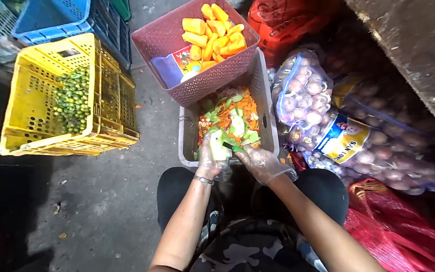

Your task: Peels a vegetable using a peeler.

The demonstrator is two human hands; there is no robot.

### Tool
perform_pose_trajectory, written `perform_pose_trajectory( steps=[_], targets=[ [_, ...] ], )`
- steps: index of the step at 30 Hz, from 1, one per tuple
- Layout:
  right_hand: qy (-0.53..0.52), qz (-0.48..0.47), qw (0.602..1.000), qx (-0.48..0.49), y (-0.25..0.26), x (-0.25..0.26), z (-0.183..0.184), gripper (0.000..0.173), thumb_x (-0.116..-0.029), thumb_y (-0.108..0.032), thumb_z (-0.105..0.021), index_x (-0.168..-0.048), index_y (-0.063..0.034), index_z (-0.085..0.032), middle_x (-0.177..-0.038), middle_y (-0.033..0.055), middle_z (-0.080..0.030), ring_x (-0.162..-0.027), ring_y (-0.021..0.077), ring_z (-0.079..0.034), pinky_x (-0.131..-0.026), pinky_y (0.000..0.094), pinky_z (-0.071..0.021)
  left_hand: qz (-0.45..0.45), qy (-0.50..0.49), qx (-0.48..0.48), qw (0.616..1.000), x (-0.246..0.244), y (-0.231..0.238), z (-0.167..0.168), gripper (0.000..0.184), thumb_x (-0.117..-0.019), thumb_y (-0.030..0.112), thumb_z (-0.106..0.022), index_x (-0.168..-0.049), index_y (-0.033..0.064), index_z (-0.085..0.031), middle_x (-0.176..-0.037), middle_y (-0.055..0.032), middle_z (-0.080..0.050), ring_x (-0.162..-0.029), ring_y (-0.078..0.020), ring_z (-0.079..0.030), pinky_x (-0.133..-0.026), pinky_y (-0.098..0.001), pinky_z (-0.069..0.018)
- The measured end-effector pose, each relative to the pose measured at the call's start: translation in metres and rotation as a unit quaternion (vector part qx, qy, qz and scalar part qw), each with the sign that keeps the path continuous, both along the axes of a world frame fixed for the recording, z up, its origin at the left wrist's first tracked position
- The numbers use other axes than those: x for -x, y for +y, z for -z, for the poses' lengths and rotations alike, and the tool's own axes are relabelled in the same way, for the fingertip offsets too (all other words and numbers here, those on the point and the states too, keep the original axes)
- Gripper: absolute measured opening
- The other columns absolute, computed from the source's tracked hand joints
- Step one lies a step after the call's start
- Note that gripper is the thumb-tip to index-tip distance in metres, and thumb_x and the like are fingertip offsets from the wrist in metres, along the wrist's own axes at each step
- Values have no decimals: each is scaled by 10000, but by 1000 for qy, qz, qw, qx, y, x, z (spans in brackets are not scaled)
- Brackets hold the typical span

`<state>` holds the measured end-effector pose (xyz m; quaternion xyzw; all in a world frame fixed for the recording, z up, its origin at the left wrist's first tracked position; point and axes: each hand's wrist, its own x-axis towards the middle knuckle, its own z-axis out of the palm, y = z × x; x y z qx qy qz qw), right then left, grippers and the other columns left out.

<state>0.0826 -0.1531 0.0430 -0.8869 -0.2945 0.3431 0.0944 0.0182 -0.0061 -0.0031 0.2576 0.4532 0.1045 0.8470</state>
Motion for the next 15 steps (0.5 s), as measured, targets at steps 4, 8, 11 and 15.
perform_pose_trajectory(
  steps=[4, 8, 11, 15],
  targets=[
    [-12, 4, 1000, -11, 2, -7, 10, 591, -1095, -548, -331, -1261, -52, -606, -1052, 228, -706, -1060, 412, -692, -891, 599, -527, 17, -12, 6, 1000, 1, -1, -1, 454, -1081, 497, -325, -1160, 119, -564, -836, -92, -642, -631, -181, -637, -526, -328, -554],
    [-6, 36, 999, -2, 25, -28, 32, 587, -1090, -559, -329, -1330, -102, -609, -1121, 217, -711, -1094, 419, -686, -905, 636, -529, 11, 1, 29, 1000, -2, 0, 5, 439, -1072, 486, -348, -1182, 115, -554, -868, -108, -640, -662, -200, -646, -549, -344, -563],
    [-5, 32, 999, -24, 38, -33, 33, 587, -1088, -559, -336, -1225, -87, -658, -1105, 214, -711, -1081, 413, -685, -883, 644, -527, -27, 7, 59, 998, -6, 7, 6, 439, -1057, 511, -362, -1173, 129, -544, -880, -100, -628, -670, -195, -639, -553, -346, -559],
    [55, 53, 996, -36, 44, -36, 33, 614, -1098, -544, -317, -1247, -59, -662, -1163, 222, -701, -1125, 396, -673, -941, 633, -512, -28, 15, 57, 998, -5, 11, 9, 428, -1049, 509, -380, -1174, 135, -545, -882, -101, -624, -669, -203, -633, -548, -354, -552]
  ],
)
